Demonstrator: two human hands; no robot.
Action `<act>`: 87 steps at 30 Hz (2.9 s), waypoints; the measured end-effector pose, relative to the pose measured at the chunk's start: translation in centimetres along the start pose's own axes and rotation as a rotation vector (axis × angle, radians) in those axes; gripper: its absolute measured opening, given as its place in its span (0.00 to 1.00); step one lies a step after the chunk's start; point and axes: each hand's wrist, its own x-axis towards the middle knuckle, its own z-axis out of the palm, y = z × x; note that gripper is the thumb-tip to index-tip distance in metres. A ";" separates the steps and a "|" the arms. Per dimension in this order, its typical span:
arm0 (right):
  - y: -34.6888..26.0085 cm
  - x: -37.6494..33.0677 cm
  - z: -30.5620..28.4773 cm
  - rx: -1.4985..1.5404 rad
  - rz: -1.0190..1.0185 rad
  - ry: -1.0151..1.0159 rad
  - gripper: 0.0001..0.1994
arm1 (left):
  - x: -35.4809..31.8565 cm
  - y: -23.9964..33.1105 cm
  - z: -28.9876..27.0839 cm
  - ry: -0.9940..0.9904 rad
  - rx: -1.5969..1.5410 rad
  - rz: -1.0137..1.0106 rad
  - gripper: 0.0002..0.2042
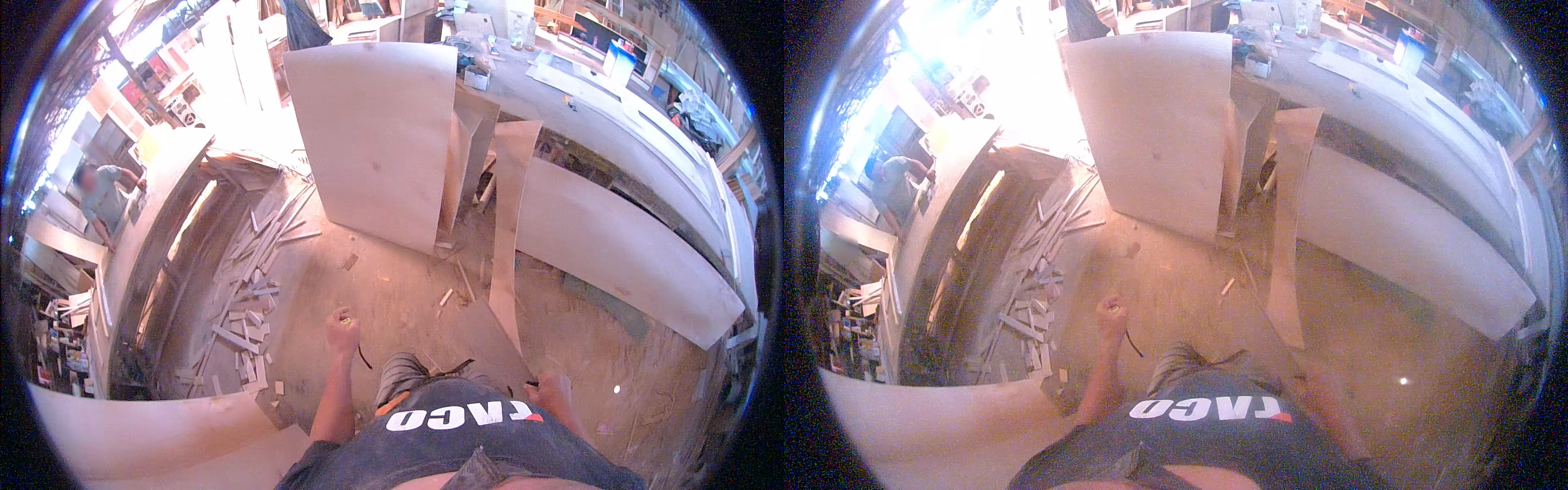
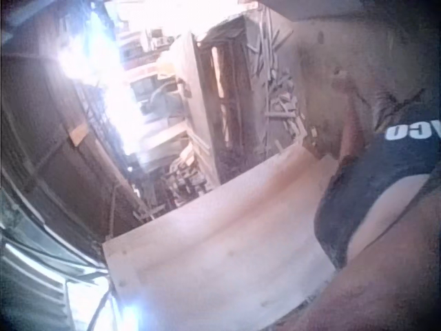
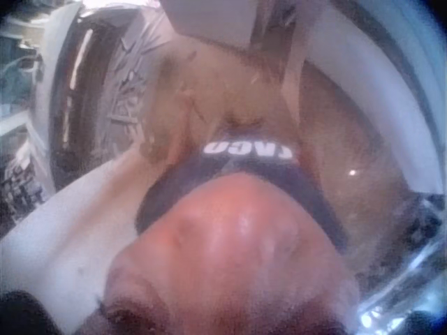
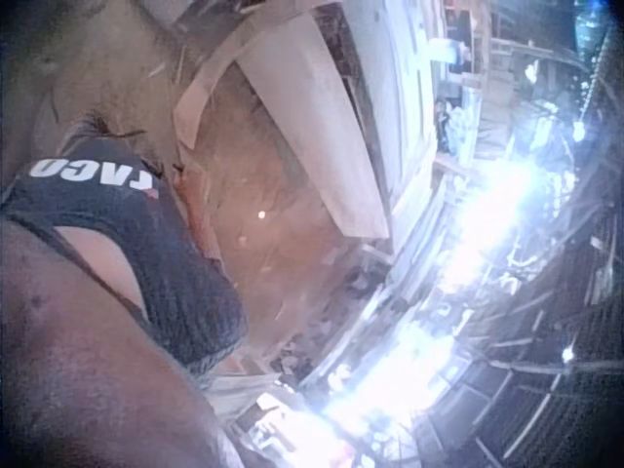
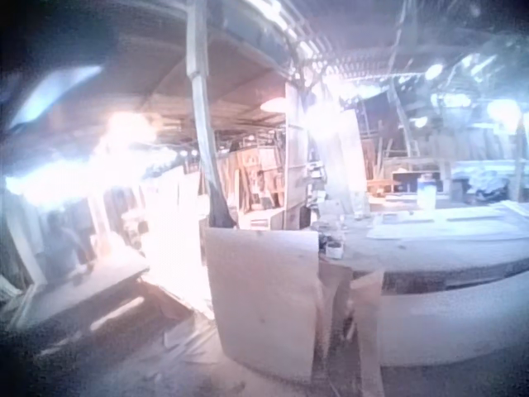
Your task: The person assembles a wooden furniture frame by positioning thin wooden strips and securing them with a pneumatic nail gun. They measure and mark the frame with a tape measure and pencil, then continue nailing additional strips into place.
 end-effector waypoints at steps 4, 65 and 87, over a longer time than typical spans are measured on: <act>-0.6 8.9 2.0 -0.173 0.097 -0.016 0.20 | 11.1 4.5 -0.7 0.033 0.049 0.283 0.20; -29.4 65.9 -8.9 -0.292 -0.415 -0.214 0.17 | 39.9 36.0 0.2 0.100 0.114 0.986 0.33; -49.4 86.0 -4.1 -0.297 -0.832 -0.044 0.12 | 44.1 39.1 4.0 0.023 0.104 1.033 0.39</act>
